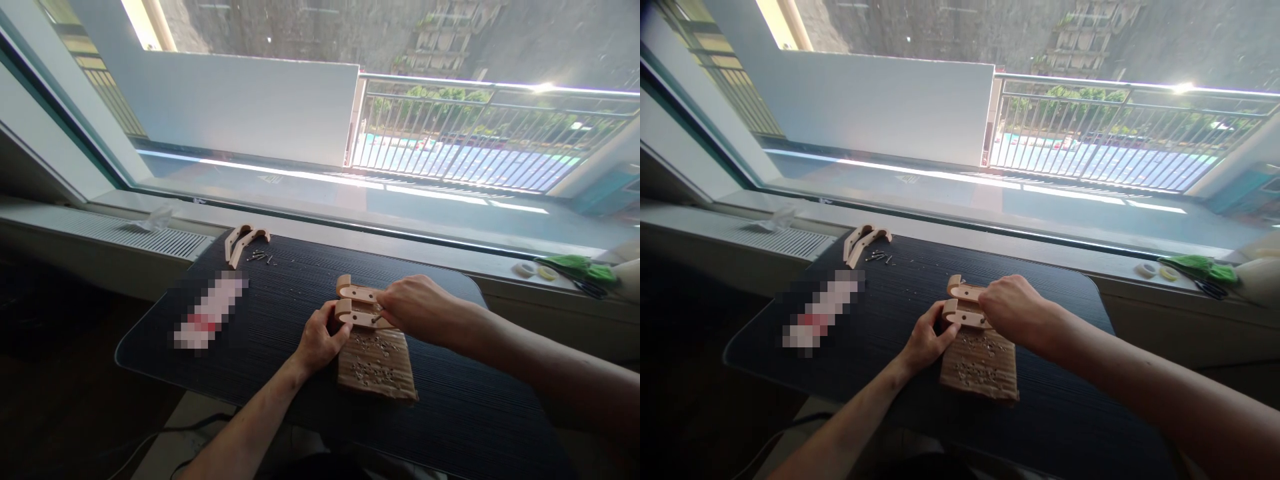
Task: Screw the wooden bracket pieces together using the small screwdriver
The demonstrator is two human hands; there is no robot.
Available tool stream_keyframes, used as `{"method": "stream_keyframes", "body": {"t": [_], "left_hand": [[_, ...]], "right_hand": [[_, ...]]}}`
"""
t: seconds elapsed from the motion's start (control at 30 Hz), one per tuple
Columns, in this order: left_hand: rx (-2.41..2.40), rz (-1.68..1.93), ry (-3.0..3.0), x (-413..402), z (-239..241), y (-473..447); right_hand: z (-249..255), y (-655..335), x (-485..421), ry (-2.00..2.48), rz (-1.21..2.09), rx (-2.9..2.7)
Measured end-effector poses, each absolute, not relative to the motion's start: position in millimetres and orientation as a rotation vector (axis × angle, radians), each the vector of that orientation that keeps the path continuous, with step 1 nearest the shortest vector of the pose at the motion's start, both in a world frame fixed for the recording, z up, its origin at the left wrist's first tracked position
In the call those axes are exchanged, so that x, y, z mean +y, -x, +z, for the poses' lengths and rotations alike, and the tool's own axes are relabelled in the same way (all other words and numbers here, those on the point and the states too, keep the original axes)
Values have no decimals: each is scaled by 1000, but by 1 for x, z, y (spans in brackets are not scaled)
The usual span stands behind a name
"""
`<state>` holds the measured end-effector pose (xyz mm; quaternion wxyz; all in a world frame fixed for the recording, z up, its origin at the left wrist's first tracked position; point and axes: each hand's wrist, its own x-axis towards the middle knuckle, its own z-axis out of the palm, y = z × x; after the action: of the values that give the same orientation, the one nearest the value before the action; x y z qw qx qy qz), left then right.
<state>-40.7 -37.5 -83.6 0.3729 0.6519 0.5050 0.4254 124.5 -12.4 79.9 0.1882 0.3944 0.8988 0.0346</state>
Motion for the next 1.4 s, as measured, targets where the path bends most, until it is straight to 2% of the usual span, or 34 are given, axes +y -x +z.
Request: {"method": "stream_keyframes", "body": {"t": [0.3,0.6,0.87,1.13,1.4], "left_hand": [[1255,1108,-1666,-37,-84,40],[1311,1082,-1687,-37,-84,41],[1309,1119,-1629,-38,-81,40],[1288,1122,-1640,-39,-78,40],[1269,1115,-1631,-38,-80,40]], "right_hand": [[103,-121,-18,-1131,49,2446],[88,-121,-11,-1032,43,2603],[81,-123,-6,-1100,88,2506],[94,-121,-15,-1207,82,2412],[101,-124,-18,-1058,69,2513]]}}
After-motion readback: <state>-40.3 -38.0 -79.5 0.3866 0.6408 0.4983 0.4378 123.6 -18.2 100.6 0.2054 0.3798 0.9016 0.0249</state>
